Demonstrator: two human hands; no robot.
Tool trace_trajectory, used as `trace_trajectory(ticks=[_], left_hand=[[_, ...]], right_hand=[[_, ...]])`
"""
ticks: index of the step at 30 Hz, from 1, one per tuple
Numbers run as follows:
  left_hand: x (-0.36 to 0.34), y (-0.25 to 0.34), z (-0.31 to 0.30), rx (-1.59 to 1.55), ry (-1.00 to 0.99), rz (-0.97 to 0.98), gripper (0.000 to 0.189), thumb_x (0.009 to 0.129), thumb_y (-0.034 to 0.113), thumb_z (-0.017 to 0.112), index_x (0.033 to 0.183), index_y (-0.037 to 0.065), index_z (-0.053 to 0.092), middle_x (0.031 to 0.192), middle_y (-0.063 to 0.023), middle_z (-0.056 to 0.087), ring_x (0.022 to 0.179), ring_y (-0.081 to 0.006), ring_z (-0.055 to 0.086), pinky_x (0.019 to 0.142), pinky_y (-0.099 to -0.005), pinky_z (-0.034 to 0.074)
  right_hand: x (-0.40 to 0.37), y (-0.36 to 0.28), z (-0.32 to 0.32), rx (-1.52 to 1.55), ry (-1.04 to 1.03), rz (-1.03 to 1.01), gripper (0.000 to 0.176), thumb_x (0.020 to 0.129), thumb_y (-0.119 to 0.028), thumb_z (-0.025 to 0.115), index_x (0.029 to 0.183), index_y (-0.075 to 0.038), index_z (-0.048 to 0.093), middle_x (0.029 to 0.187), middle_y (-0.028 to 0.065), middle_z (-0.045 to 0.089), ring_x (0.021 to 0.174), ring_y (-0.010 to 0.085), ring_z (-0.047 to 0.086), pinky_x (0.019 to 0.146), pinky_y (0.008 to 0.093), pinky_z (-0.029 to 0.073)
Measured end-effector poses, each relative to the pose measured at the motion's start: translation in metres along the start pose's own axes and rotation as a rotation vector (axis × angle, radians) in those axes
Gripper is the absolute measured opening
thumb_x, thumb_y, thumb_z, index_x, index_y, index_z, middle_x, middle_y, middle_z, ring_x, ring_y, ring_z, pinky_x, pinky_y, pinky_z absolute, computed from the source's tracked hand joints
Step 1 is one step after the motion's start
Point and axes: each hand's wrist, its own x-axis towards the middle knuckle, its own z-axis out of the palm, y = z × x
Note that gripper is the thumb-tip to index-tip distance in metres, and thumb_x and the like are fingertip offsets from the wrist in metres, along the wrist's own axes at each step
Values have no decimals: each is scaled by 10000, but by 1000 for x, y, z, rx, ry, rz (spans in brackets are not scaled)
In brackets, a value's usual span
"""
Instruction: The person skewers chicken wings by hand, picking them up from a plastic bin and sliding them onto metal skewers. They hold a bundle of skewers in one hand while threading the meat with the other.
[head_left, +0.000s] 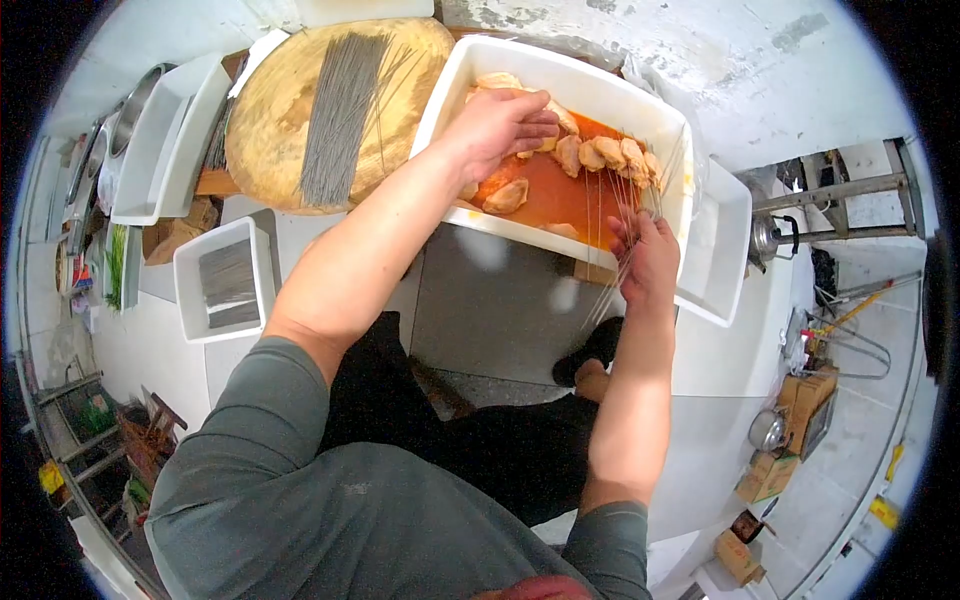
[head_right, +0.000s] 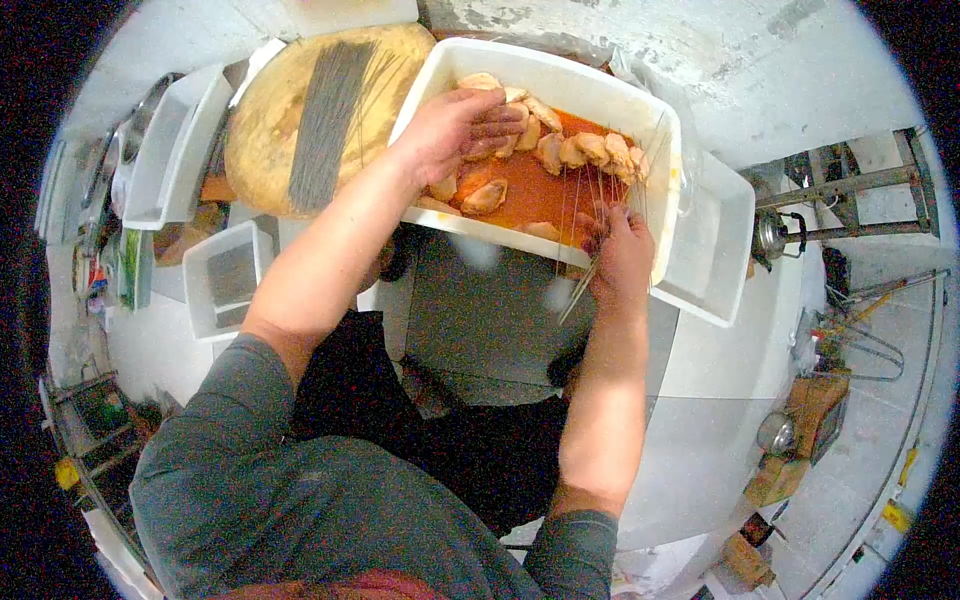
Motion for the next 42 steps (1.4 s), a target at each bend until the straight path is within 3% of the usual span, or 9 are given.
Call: trace_trajectory(ticks=[9,12,15,19,25,28,32,37,42], left_hand=[[4,-2,-3,21,-9,-15,338,944,252,556,1082,-57,561,1054,-156,617,975,-227,617,854,-326,501],[7,-4,-7,53,-22,-23,332,942,291,545,1107,4,561,1082,-119,632,987,-207,613,871,-327,495],[6,-4,-5,72,-18,-30,326,943,310,537,1114,34,560,1095,-101,641,990,-199,611,868,-324,495],[9,-7,-4,80,-8,-45,310,944,299,535,1105,35,557,1103,-95,639,969,-190,614,809,-306,505],[14,-6,-15,104,-147,-33,278,947,245,534,1091,7,554,1012,-74,644,864,-142,607,717,-248,503],[6,-6,-3,222,2,-20,270,952,227,529,1086,-5,556,967,-63,637,819,-127,592,694,-232,489],[13,-19,4,791,12,9,254,926,242,564,1005,10,632,920,-56,655,794,-126,596,691,-271,483],[38,-38,26,1596,-83,217,336,875,370,567,964,69,686,878,-163,677,806,-307,649,727,-399,506],[34,-34,92,2047,-23,47,457,903,418,451,1029,33,664,1047,-209,649,993,-360,615,867,-436,481]], right_hand=[[-12,-7,-9,-83,-33,-80,209,965,-164,472,1059,15,523,1126,134,594,1074,222,566,838,361,506],[-18,-13,-18,-89,-61,-114,206,960,-173,487,1045,9,533,1111,133,608,1065,223,576,853,356,496],[-24,-17,-23,-37,37,-122,206,965,-211,494,1001,-15,547,977,123,640,818,167,617,656,259,498],[-29,-28,-42,-81,79,-268,181,965,-258,513,948,-79,530,810,66,616,525,88,487,435,213,332],[-43,-36,-41,149,42,-304,161,963,-235,524,995,-78,535,687,5,494,507,76,423,429,206,306],[-54,-41,-42,144,8,-290,159,964,-211,522,1025,-65,536,647,-9,452,505,70,400,425,204,295],[-61,-41,-49,115,14,-280,154,960,-189,523,1026,-52,549,623,-6,457,496,67,389,426,203,299],[-63,-41,-61,173,-15,-274,153,947,-175,540,1010,-37,563,630,-3,473,501,65,401,425,203,318],[-67,-46,-69,133,12,-307,149,931,-164,568,990,-28,579,650,8,520,515,62,440,431,198,342]])
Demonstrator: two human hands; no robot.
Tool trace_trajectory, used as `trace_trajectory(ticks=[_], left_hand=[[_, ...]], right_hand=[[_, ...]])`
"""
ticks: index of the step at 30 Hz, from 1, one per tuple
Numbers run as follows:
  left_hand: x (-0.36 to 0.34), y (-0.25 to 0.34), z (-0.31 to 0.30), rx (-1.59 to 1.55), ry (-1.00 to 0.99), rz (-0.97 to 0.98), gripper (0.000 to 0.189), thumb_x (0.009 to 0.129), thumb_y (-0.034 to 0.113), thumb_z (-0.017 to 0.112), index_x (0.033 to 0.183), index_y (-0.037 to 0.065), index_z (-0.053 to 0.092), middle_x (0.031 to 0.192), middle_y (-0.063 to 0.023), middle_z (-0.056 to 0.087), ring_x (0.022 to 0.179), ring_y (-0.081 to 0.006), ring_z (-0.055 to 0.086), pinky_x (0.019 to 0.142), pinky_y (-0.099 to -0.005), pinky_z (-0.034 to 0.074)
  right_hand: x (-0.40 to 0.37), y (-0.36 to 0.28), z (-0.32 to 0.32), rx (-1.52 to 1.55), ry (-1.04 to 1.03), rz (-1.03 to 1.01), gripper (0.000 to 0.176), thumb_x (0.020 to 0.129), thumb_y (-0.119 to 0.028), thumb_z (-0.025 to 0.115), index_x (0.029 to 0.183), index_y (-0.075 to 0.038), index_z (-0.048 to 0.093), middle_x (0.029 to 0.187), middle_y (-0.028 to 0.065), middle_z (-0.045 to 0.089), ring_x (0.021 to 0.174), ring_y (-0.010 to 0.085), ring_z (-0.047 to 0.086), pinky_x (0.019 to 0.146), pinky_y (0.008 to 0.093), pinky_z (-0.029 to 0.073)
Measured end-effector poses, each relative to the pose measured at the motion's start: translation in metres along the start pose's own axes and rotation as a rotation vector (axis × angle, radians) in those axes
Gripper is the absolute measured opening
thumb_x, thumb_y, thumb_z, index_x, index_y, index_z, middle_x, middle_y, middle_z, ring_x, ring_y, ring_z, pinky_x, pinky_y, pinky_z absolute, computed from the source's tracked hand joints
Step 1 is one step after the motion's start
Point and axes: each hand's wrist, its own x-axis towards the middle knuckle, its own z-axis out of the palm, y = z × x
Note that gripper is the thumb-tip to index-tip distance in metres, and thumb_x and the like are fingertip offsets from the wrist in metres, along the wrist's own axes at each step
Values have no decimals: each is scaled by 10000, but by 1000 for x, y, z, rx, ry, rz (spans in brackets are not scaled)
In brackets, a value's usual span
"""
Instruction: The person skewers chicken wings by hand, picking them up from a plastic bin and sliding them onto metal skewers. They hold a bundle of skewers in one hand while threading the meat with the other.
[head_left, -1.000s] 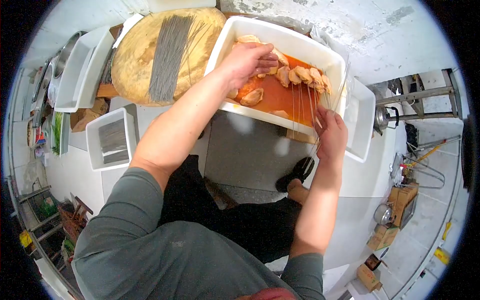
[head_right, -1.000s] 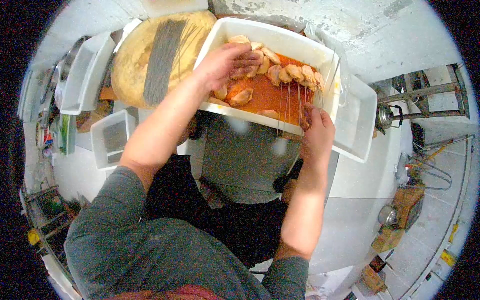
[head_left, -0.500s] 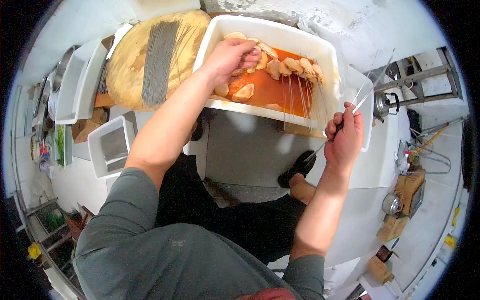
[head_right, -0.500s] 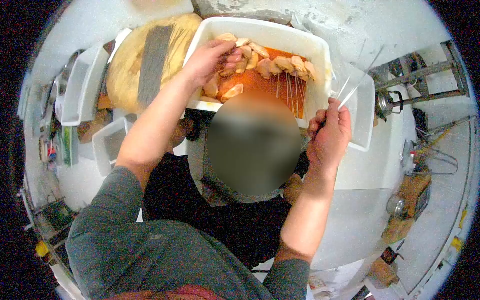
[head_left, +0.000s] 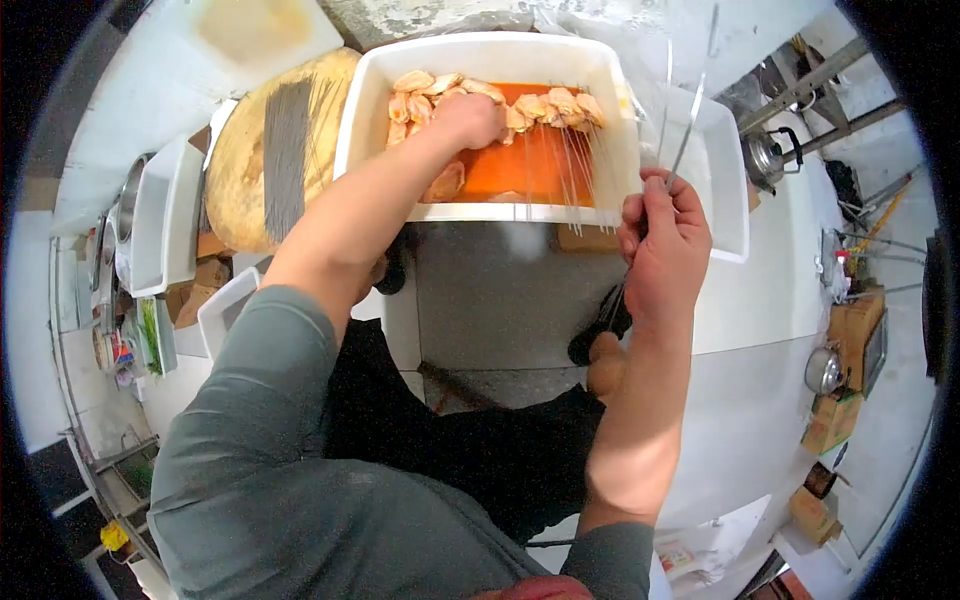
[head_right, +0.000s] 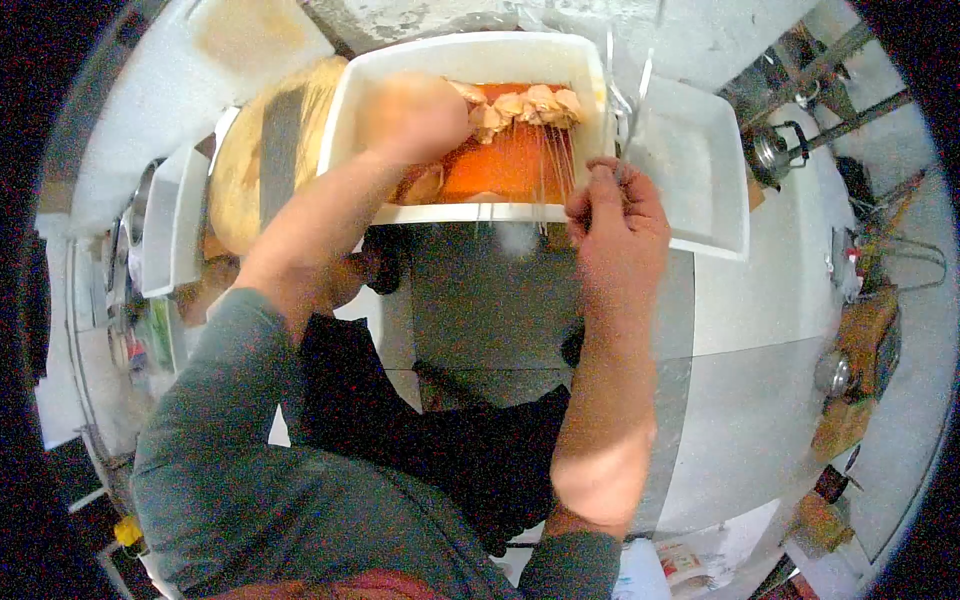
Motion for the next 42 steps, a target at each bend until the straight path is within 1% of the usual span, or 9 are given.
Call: trace_trajectory(ticks=[7,13,16,22,23,26,30,34,42], left_hand=[[106,-17,88,157,-151,3,548,920,501,401,1272,109,552,1280,-170,541,1260,-340,440,1102,-523,191],[85,3,80,129,-149,-174,551,813,432,618,1288,164,547,1441,-125,364,1338,-377,277,1059,-571,229],[77,-8,84,89,-42,-105,504,815,390,624,1252,143,570,1383,-123,444,1339,-372,278,1050,-579,223],[61,-37,79,200,-110,117,387,840,339,597,1100,52,606,1045,-154,652,1065,-299,588,879,-443,455],[53,-40,79,77,8,117,354,817,272,638,1067,23,605,970,-172,662,921,-306,645,789,-396,501],[31,-55,70,-434,209,-63,356,781,223,687,1047,0,603,925,-176,665,924,-284,647,770,-377,501],[26,-109,73,-1357,12,-273,258,827,176,684,972,-21,602,800,-69,635,747,-166,616,621,-293,495],[-25,-101,21,-1850,84,-345,188,897,148,622,1004,8,559,885,-79,596,711,-171,592,649,-277,559],[-42,-104,23,-2166,146,-255,232,921,154,582,1052,-34,544,903,-117,592,769,-206,628,658,-265,585]], right_hand=[[-2,-3,-9,2,-48,13,143,927,-173,573,981,-43,595,637,12,559,514,56,462,447,191,354],[-2,-6,-11,11,-55,0,146,932,-180,569,972,-41,596,645,-1,556,522,46,460,453,189,354],[-5,-5,-9,63,-48,2,148,932,-180,569,968,-39,596,653,-5,554,523,43,458,453,189,353],[-6,0,-2,20,-57,-2,144,928,-175,572,943,-37,608,652,-9,549,521,41,454,455,188,346],[-4,2,0,-3,-50,-23,152,925,-178,574,929,-32,615,643,-12,544,519,42,454,456,194,346],[-3,8,-2,-101,-18,-49,181,917,-187,581,893,-16,634,616,-19,531,513,46,456,458,218,349],[0,23,11,-232,-78,14,209,906,-194,584,873,3,644,592,-10,530,510,57,465,463,249,364],[-5,43,31,-322,-224,48,204,907,-182,567,875,5,642,605,12,560,501,70,487,464,246,387],[-24,60,59,-390,-364,185,162,905,-123,529,997,0,582,668,38,610,492,91,527,460,248,424]])
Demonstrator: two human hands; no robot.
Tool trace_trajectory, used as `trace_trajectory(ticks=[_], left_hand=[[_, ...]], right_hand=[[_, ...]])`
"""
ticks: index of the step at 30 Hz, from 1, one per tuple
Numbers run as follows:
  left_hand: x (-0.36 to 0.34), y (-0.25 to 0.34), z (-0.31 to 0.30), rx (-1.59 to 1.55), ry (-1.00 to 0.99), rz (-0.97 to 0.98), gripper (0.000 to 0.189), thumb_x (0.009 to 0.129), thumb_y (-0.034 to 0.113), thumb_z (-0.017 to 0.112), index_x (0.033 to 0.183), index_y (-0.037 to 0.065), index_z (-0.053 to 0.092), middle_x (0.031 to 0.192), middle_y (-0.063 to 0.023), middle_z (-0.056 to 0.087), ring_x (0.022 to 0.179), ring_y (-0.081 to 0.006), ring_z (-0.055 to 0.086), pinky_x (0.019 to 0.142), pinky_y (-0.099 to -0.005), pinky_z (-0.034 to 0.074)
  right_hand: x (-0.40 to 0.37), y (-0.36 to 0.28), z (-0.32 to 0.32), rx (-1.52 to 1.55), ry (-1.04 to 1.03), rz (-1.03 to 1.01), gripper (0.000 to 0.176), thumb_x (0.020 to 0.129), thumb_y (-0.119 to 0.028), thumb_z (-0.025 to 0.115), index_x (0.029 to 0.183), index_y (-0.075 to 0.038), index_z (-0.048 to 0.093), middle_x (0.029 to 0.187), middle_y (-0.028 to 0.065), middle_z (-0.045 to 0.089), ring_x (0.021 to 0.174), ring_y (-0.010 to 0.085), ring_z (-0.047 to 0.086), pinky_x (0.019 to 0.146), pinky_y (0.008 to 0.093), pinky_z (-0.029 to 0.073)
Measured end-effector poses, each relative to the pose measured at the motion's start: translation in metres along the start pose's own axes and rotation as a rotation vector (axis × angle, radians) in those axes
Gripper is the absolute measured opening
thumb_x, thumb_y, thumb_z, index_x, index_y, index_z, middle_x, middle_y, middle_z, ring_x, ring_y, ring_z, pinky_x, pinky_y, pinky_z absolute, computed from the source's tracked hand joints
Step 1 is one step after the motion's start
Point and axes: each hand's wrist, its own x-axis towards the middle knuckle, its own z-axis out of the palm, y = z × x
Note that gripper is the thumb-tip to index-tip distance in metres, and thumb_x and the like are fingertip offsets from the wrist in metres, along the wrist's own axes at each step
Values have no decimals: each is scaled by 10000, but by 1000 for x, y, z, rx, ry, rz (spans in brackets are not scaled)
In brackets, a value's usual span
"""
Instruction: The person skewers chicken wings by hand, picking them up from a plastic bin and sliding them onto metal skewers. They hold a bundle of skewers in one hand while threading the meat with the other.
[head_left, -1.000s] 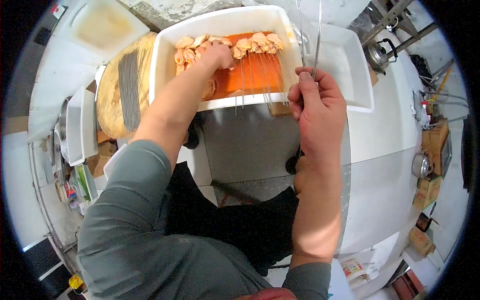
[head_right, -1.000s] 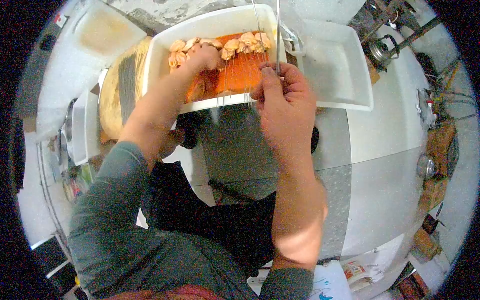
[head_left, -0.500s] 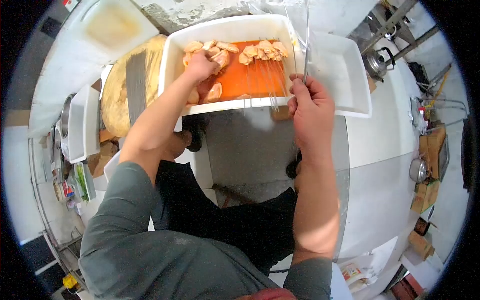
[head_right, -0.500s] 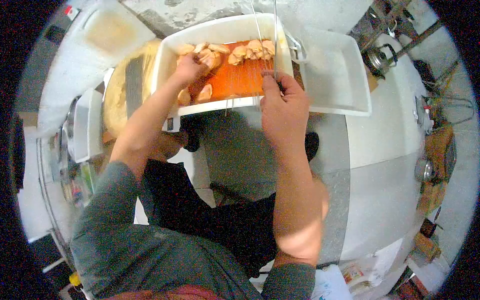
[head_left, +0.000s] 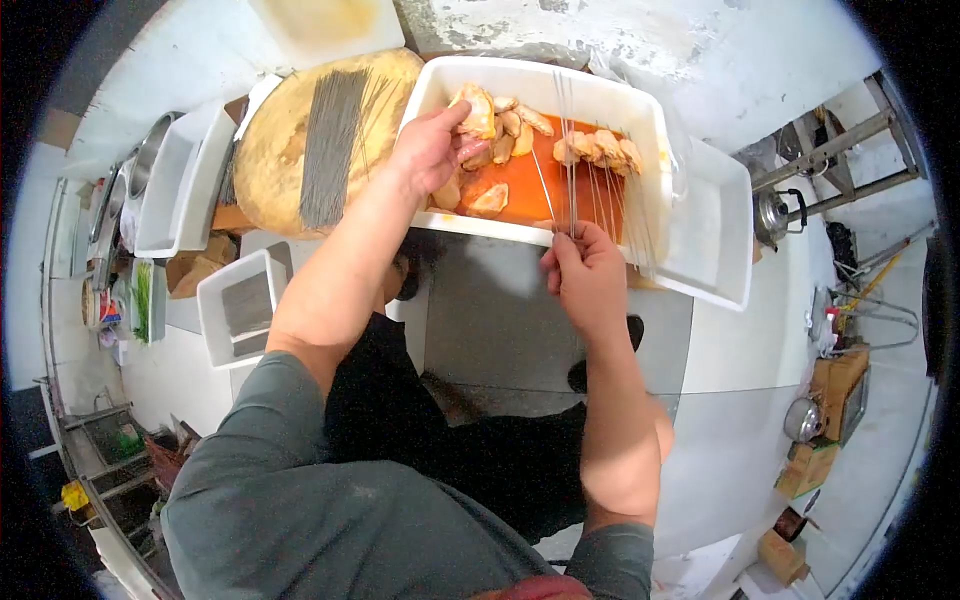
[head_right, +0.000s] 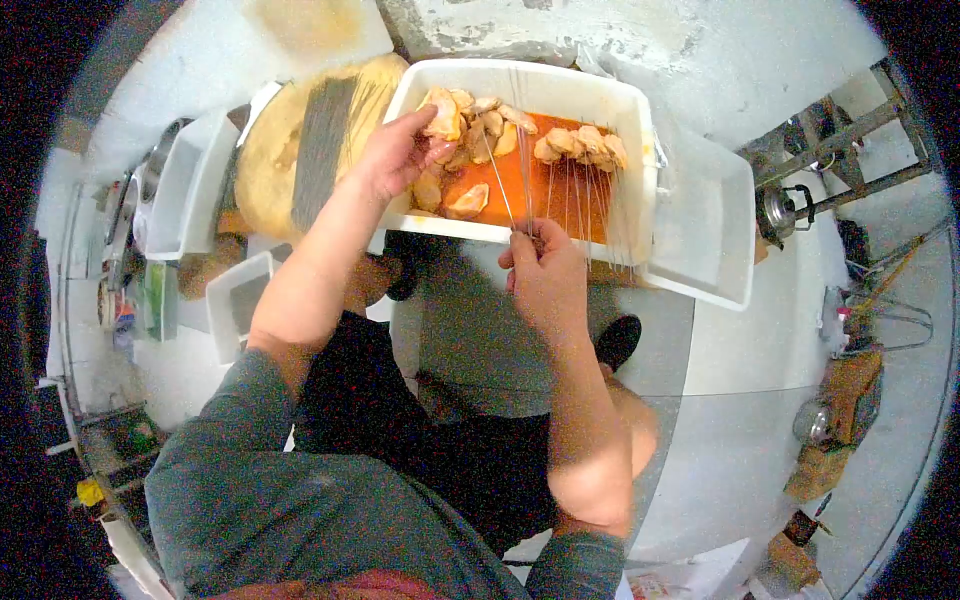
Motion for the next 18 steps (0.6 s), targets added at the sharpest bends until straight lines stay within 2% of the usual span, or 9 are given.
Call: trace_trajectory(ticks=[1,4,8,12,18], left_hand=[[3,-1,1,3,38,-4,270,924,157,578,1094,-47,528,952,-135,597,804,-221,642,681,-266,590],[13,3,6,-40,-55,74,268,922,150,580,1097,-44,516,990,-147,597,833,-226,647,686,-265,592],[17,5,9,-30,-38,65,235,919,117,579,1089,-29,508,990,-138,599,830,-208,641,691,-256,588],[16,7,8,-81,-111,83,225,914,110,585,1073,-30,508,990,-126,602,825,-195,639,692,-253,588],[15,11,8,-104,-65,132,213,912,104,585,1060,-29,511,996,-122,605,826,-192,640,693,-249,591]], right_hand=[[1,3,3,-14,11,9,163,906,-123,529,1001,-2,585,672,38,612,501,94,532,467,248,427],[5,15,10,-70,39,1,163,907,-120,529,1007,-8,590,675,35,611,541,98,548,496,248,430],[13,22,11,-125,65,-5,160,907,-115,531,1011,-13,596,673,28,606,587,89,545,524,240,420],[12,16,15,-98,44,30,162,909,-112,536,1024,-20,603,668,18,600,578,77,518,516,230,404],[14,19,18,-48,25,21,159,916,-120,546,1030,-30,608,669,7,591,569,69,501,511,223,394]])
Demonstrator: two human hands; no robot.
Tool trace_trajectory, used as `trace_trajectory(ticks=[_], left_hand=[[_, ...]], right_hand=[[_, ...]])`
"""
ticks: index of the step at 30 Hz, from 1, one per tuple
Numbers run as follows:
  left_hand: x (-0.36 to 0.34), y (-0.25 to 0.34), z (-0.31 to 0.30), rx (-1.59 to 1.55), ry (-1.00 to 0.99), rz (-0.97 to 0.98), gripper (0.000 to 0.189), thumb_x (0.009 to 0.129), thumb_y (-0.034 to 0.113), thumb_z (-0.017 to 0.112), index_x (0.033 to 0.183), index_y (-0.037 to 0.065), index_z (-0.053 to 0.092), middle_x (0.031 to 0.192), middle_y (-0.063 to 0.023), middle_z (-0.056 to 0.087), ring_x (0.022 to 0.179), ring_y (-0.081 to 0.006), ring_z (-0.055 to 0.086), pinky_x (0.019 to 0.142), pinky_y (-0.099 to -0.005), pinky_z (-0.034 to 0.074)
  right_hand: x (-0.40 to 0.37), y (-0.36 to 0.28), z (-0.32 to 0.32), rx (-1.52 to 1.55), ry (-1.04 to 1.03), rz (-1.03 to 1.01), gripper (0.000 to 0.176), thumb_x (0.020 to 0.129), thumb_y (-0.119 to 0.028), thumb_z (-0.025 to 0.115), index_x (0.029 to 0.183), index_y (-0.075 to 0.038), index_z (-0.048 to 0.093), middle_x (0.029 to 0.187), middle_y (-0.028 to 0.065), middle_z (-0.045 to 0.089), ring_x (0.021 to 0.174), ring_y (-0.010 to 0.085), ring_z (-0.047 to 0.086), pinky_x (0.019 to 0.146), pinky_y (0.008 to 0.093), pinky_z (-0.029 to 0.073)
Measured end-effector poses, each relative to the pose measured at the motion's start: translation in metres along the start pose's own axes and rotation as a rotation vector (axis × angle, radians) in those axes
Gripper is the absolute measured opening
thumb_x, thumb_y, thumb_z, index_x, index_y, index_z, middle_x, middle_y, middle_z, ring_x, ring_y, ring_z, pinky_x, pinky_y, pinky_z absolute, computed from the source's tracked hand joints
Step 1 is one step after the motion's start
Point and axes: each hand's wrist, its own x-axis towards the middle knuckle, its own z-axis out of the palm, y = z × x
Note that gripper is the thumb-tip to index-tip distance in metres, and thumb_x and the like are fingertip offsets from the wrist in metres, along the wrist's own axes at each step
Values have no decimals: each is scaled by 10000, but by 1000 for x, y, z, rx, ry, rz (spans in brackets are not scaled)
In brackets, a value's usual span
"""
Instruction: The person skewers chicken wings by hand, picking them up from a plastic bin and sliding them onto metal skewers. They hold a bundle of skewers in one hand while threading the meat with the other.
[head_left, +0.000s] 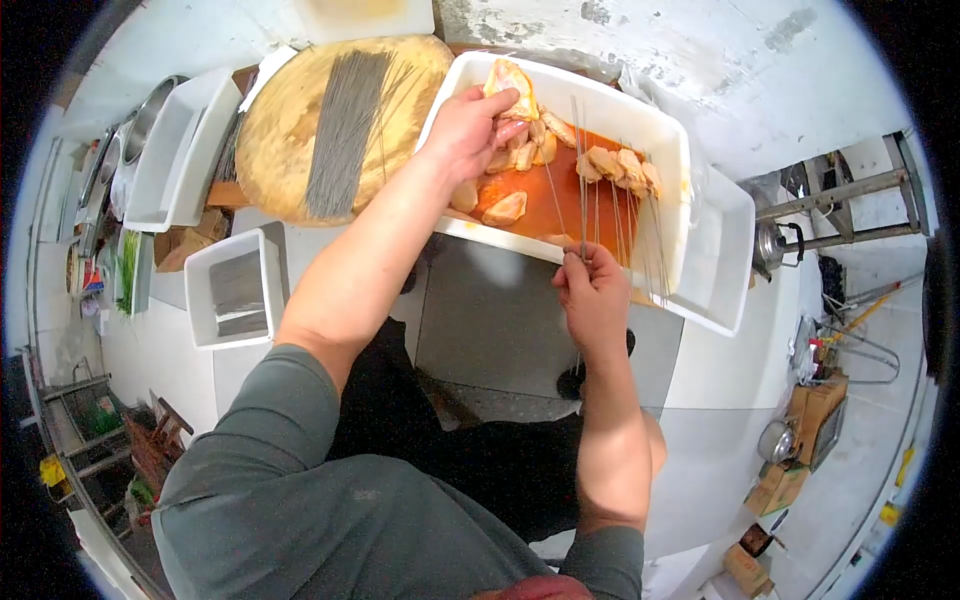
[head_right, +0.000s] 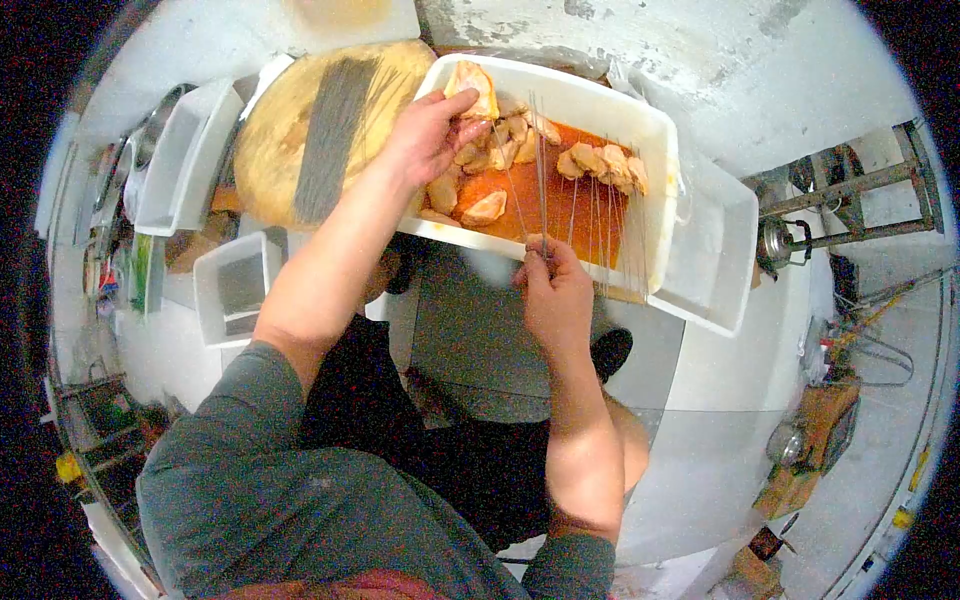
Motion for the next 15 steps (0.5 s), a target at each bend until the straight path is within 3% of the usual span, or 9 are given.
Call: trace_trajectory(ticks=[15], left_hand=[[0,-4,6,5,-23,36,216,910,108,586,1071,-24,526,996,-109,611,817,-193,638,639,-239,585]], right_hand=[[-3,-4,-3,-79,-5,-51,172,926,-135,542,1021,-6,603,709,17,591,635,93,545,581,238,436]])
